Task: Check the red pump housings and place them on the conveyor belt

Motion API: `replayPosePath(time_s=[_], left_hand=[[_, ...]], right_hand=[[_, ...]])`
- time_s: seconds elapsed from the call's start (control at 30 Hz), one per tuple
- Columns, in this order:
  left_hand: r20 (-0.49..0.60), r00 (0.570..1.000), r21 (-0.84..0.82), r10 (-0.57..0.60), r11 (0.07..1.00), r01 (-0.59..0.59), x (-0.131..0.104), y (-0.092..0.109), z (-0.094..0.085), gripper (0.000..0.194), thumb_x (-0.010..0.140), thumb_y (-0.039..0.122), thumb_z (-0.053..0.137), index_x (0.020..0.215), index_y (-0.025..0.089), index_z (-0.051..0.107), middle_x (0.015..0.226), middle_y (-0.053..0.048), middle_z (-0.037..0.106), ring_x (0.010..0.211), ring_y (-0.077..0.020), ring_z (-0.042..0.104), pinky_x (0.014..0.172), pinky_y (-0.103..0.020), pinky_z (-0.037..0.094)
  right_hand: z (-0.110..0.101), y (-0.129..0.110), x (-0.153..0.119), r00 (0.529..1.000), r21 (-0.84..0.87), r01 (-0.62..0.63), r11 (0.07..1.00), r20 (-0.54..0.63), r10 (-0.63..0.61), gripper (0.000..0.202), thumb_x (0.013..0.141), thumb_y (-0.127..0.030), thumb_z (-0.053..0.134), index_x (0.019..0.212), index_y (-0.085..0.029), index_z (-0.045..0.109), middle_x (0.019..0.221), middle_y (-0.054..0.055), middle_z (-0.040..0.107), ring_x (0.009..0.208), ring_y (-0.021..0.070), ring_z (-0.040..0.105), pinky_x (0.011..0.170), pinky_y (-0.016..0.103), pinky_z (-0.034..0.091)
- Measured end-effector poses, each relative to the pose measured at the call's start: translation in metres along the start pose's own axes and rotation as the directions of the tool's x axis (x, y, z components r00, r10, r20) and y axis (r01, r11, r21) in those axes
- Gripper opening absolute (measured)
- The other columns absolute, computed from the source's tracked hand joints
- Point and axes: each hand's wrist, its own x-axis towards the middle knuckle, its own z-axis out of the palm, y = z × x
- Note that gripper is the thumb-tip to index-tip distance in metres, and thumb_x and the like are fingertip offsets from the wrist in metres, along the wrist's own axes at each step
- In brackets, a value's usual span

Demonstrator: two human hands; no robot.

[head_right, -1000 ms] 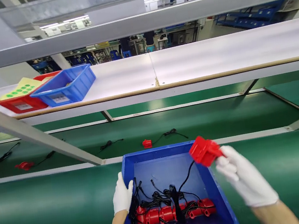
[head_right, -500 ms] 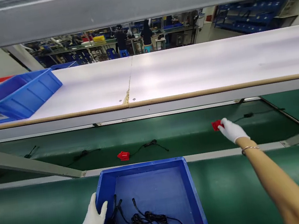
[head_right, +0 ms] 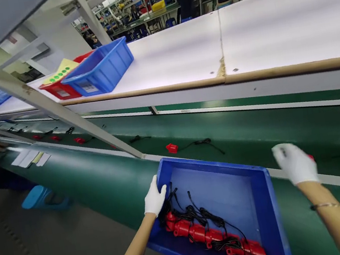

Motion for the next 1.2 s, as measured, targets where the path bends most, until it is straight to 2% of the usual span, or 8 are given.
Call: replayPosePath(time_s=[0.07, 0.23, 0.33, 0.43, 0.6, 0.8, 1.03, 1.2], left_hand=[[-0.003, 1.0, -0.025, 0.016, 1.0, -0.016, 0.0, -0.006, 0.002, 0.067, 0.096, 0.045, 0.043, 0.154, 0.018, 0.024, 0.15, -0.014, 0.046, 0.13, -0.0288, 0.053, 0.105, -0.035, 0.042], [-0.012, 0.999, -0.102, 0.044, 0.994, -0.045, 0.0, -0.018, 0.007, 0.066, 0.096, 0.048, 0.043, 0.152, 0.018, 0.028, 0.149, -0.014, 0.048, 0.128, -0.0303, 0.054, 0.104, -0.037, 0.042], [-0.026, 0.998, -0.154, 0.06, 0.986, -0.063, 0.001, -0.023, 0.011, 0.063, 0.095, 0.046, 0.045, 0.15, 0.018, 0.033, 0.147, -0.014, 0.049, 0.127, -0.0304, 0.054, 0.105, -0.039, 0.043], [-0.05, 0.996, -0.217, 0.078, 0.972, -0.087, 0.004, -0.026, 0.011, 0.061, 0.094, 0.044, 0.046, 0.147, 0.016, 0.038, 0.143, -0.017, 0.052, 0.128, -0.0322, 0.053, 0.106, -0.042, 0.042], [-0.137, 0.98, -0.377, 0.146, 0.907, -0.188, -0.012, -0.026, 0.003, 0.055, 0.093, 0.036, 0.047, 0.143, 0.012, 0.043, 0.149, -0.019, 0.044, 0.141, -0.0315, 0.037, 0.119, -0.048, 0.025], [0.001, 0.929, -0.677, 0.37, 0.684, -0.272, -0.082, 0.011, 0.005, 0.053, 0.099, 0.045, 0.039, 0.143, 0.017, 0.042, 0.141, -0.015, 0.055, 0.13, -0.0241, 0.054, 0.112, -0.043, 0.041], [0.347, 0.869, -0.925, 0.352, -0.022, 0.379, -0.134, 0.107, -0.031, 0.059, 0.092, 0.069, 0.038, 0.12, 0.02, 0.054, 0.107, -0.009, 0.069, 0.101, -0.0247, 0.068, 0.091, -0.041, 0.054], [0.364, 0.905, -0.887, 0.219, -0.214, 0.409, -0.152, 0.13, -0.05, 0.054, 0.085, 0.068, 0.054, 0.103, 0.019, 0.065, 0.097, -0.005, 0.068, 0.097, -0.0211, 0.065, 0.094, -0.033, 0.05]], right_hand=[[0.033, -0.051, -0.064, 0.952, 0.078, 0.232, 0.97, 0.186, -0.243, 0.031, 0.096, -0.039, 0.043, 0.103, -0.02, 0.067, 0.109, 0.009, 0.069, 0.098, 0.0203, 0.065, 0.082, 0.031, 0.047], [0.143, -0.166, -0.225, 0.549, 0.27, 0.594, 0.758, 0.553, -0.627, 0.02, 0.095, -0.027, 0.051, 0.103, -0.023, 0.069, 0.098, -0.001, 0.07, 0.093, 0.0133, 0.065, 0.089, 0.029, 0.049], [0.189, -0.202, -0.269, 0.376, 0.29, 0.663, 0.69, 0.669, -0.641, 0.022, 0.092, -0.032, 0.062, 0.105, -0.014, 0.066, 0.101, 0.004, 0.068, 0.095, 0.0162, 0.064, 0.09, 0.038, 0.052], [0.208, -0.216, -0.278, 0.312, 0.288, 0.679, 0.675, 0.719, -0.621, 0.027, 0.093, -0.036, 0.062, 0.106, -0.013, 0.064, 0.105, 0.005, 0.066, 0.097, 0.0167, 0.063, 0.089, 0.039, 0.053], [0.177, -0.204, -0.261, 0.428, 0.293, 0.604, 0.741, 0.665, -0.612, 0.021, 0.093, -0.032, 0.059, 0.104, -0.014, 0.064, 0.103, 0.005, 0.066, 0.096, 0.0164, 0.062, 0.091, 0.038, 0.05], [0.056, -0.177, -0.215, 0.696, 0.337, 0.409, 0.848, 0.486, -0.529, 0.031, 0.099, -0.04, 0.037, 0.113, -0.021, 0.057, 0.089, 0.001, 0.066, 0.079, 0.0136, 0.06, 0.075, 0.028, 0.048], [-0.02, -0.199, -0.235, 0.916, 0.447, 0.247, 0.86, 0.181, -0.357, 0.038, 0.093, -0.051, 0.047, 0.116, -0.024, 0.059, 0.098, 0.003, 0.069, 0.085, 0.0168, 0.064, 0.079, 0.03, 0.051], [-0.017, -0.198, -0.271, 0.94, 0.31, 0.274, 0.91, 0.113, -0.322, 0.041, 0.09, -0.051, 0.051, 0.121, -0.025, 0.059, 0.108, 0.004, 0.069, 0.087, 0.0186, 0.069, 0.073, 0.03, 0.055]])
